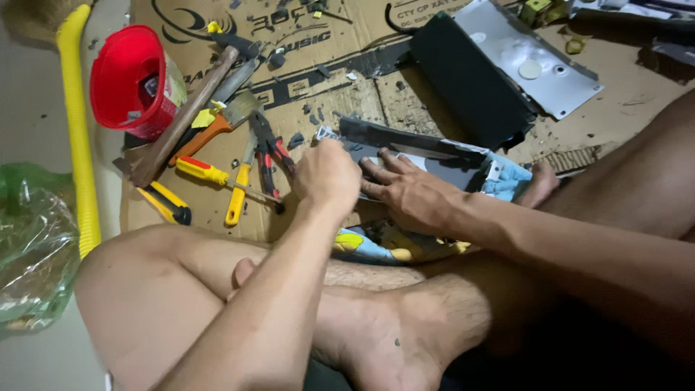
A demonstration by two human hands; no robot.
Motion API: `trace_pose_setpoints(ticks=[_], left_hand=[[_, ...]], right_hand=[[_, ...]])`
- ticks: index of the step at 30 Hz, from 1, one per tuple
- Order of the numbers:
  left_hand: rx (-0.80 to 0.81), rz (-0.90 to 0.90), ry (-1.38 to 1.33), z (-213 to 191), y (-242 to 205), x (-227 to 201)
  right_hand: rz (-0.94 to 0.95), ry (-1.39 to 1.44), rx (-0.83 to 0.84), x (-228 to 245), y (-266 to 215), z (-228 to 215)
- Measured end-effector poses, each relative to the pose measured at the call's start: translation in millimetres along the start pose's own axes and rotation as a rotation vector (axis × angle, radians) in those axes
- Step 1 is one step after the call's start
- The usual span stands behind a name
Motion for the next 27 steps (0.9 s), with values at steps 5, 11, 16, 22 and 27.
trace_pose_setpoints(ticks=[5,11,16,22,27], left_hand=[[-0.002,-0.179,-0.268,7.0,24.7,13.7],[-0.036,-0.198,-0.339,10.2,10.9,14.2],[-0.005,0.081,0.217,1.7,1.0,-4.3],[-0.018,-0.276,-0.261,30.5,63.5,19.6],[0.293,-0.629,-1.466,28.6,42.6,-2.1]], right_hand=[[0.013,0.059,-0.011,4.0,-0.7,-5.5],[0.022,0.040,0.014,3.6,-2.7,2.2],[0.032,-0.032,0.014,2.4,0.0,0.6],[0.043,0.136,0.002,12.7,-0.6,-16.0],[0.067,0.036,-0.006,-1.1,-2.4,6.1]])
Point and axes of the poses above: each hand's wrist, its own y-axis towards the middle knuckle, its own z-axis out of the palm, x = y × z, the point moved 4 cm from there along y, towards the middle knuckle, and after that the axes turned 9 degrees about y, right-handed, at the moved point
